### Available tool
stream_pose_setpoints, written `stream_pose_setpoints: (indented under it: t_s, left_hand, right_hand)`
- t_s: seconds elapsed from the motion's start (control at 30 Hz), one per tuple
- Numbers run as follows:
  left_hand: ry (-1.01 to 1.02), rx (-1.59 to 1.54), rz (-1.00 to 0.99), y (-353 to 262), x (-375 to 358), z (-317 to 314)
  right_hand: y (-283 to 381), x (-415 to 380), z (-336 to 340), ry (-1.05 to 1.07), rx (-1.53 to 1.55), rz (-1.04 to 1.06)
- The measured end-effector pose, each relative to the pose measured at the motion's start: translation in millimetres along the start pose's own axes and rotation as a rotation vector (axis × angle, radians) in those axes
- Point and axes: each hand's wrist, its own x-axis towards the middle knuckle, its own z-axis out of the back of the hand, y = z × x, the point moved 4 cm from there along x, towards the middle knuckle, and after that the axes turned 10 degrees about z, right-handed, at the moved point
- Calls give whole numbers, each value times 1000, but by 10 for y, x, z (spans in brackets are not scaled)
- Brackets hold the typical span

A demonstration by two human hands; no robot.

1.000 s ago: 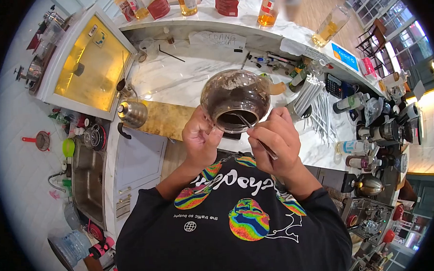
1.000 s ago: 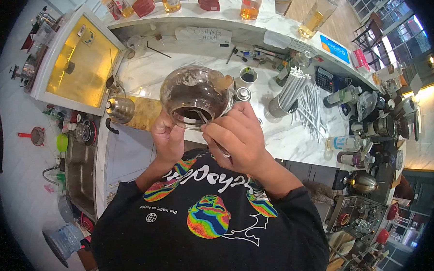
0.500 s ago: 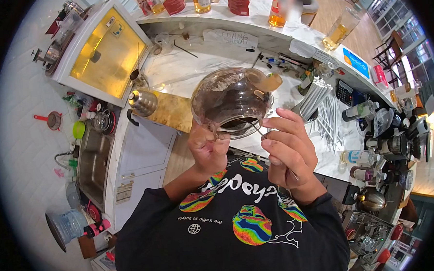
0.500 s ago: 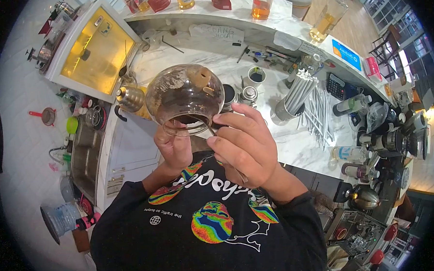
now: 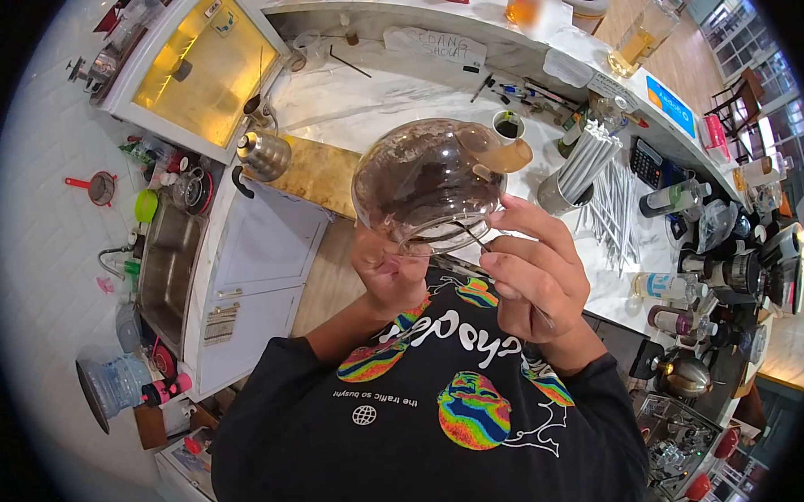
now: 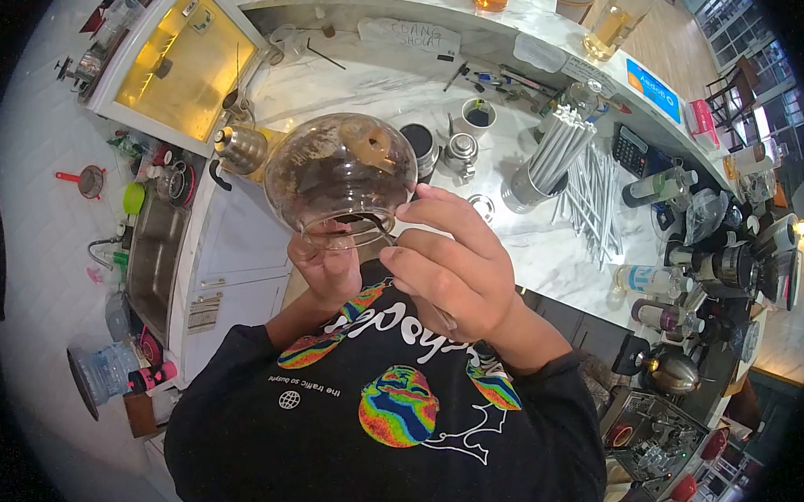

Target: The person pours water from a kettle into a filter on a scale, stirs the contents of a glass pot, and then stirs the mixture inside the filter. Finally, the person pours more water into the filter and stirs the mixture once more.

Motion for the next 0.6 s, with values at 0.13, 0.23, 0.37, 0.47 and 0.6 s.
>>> stream_pose_setpoints:
  t_s: [0.13, 0.23, 0.37, 0.47, 0.6]
  left_hand:
    - [22, -38, 0, 12, -34, -44]
    - [-5, -75, 31, -51, -47, -63]
    - [14, 17, -14, -103, -24, -52]
    - [5, 88, -60, -37, -62, 82]
    - [-30, 63, -67, -144, 89, -1]
  right_hand:
    - [22, -44, 47, 9, 26, 3]
    - [30, -77, 31, 6, 32, -24]
    - [2, -75, 18, 16, 70, -2]
    - [-11, -36, -20, 30, 87, -15]
    - [-69, 2, -81, 41, 83, -34]
